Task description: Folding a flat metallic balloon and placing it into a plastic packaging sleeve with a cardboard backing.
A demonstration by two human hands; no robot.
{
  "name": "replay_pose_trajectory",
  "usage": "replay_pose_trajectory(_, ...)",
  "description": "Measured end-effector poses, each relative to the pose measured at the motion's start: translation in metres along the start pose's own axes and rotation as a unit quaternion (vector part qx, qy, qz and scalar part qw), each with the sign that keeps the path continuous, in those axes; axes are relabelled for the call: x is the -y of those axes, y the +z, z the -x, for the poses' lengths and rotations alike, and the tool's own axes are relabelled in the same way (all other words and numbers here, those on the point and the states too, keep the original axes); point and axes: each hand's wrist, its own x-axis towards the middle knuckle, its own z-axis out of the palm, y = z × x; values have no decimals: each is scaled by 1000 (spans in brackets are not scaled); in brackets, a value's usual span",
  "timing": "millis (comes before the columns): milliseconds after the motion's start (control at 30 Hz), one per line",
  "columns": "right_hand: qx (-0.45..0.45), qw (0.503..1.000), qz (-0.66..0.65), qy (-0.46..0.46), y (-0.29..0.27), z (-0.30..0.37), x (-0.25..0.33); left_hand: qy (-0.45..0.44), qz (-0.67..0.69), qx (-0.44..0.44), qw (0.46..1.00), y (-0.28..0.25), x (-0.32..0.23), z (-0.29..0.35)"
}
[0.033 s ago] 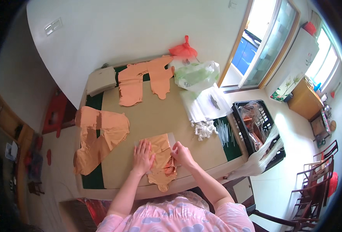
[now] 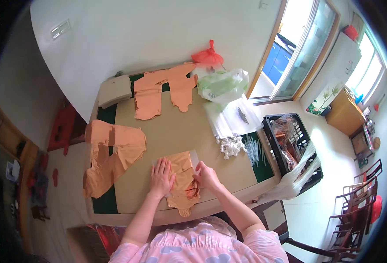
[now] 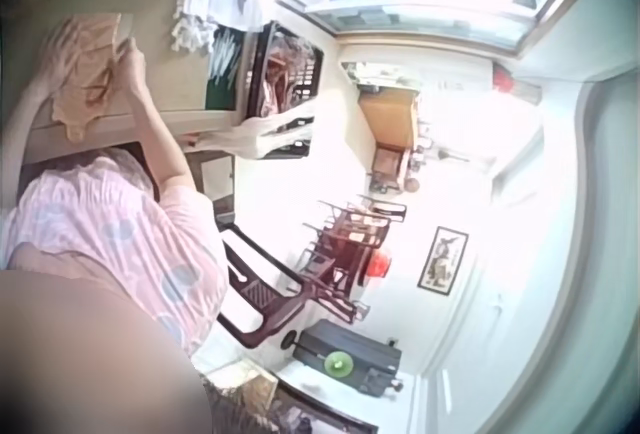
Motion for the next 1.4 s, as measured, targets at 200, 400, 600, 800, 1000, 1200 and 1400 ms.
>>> replay_pose_trajectory(200, 62, 991, 114, -40, -8, 38, -10, -7, 1, 0, 1000, -4, 3, 3)
replay_pose_trajectory(400, 1, 997, 54, -56, -18, 33, -21, -1, -10, -2, 1000, -5, 0, 0)
replay_pose_trajectory(600, -56, 997, 54, -4, -7, -7, -9, -4, -13, 7, 1000, -1, 4, 0)
replay_pose_trajectory(800, -24, 1000, -5, -2, -5, -65, 9, -25, -31, -5, 999, 11, 15, -35)
replay_pose_trajectory(1000, -216, 971, 104, 0, -3, -151, 3, -40, -20, 9, 999, 21, 35, -99)
replay_pose_trajectory(1200, -105, 979, 153, 90, -17, -168, 7, -43, -10, 20, 999, 28, 39, -101)
replay_pose_trajectory(1400, 5, 995, 15, 99, -35, -138, 17, -41, 6, 11, 999, 28, 42, -101)
